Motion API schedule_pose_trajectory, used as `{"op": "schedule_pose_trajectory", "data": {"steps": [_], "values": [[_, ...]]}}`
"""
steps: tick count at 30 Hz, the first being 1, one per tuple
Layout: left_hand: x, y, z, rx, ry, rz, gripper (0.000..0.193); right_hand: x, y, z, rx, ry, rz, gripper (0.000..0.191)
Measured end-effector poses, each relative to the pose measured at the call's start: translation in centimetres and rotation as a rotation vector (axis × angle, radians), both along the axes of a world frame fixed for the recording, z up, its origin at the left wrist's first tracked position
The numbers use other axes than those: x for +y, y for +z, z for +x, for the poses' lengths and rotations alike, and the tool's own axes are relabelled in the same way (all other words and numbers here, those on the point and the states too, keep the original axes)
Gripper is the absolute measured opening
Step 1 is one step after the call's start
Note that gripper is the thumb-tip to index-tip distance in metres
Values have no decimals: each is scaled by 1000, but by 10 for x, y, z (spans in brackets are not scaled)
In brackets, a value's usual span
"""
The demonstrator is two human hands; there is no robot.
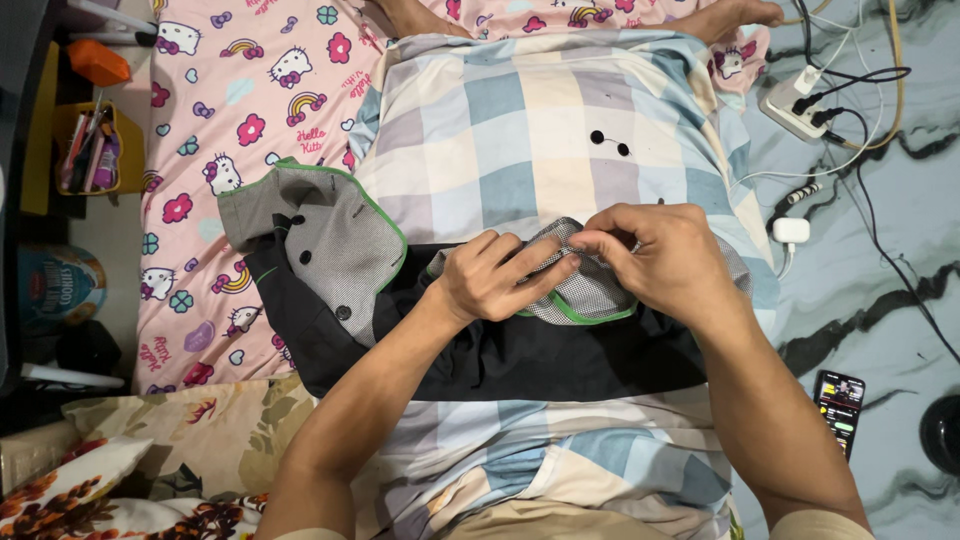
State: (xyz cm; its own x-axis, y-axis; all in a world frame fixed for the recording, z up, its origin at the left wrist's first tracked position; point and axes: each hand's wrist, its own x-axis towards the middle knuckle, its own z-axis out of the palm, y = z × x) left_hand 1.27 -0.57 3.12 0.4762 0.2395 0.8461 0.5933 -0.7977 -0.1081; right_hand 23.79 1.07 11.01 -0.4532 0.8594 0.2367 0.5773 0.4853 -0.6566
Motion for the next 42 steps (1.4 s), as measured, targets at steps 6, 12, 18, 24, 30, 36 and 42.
{"op": "schedule_pose_trajectory", "data": {"steps": [6, 12, 18, 24, 30, 36, 42], "values": [[0, 0, 0, -1, -4, -4, 34, 1, -2, -1, 10, -13, 35, 9], [0, -2, 0, -6, -8, -6, 32, 1, -3, -3, 23, -1, 22, 8], [0, -3, 0, -6, 0, -7, 32, 0, -6, -3, 21, -9, 51, 9], [0, -3, 0, -4, 0, -11, 34, 1, -5, 0, -6, -17, 68, 9], [0, -2, -1, -9, -4, -4, 34, 1, -6, -1, 7, -16, 55, 9], [1, 0, 0, -16, 2, 2, 32, 1, -8, 0, 34, -6, 57, 8], [0, 0, 0, -19, -5, -1, 32, 0, -7, 0, 45, -4, 55, 8]]}}
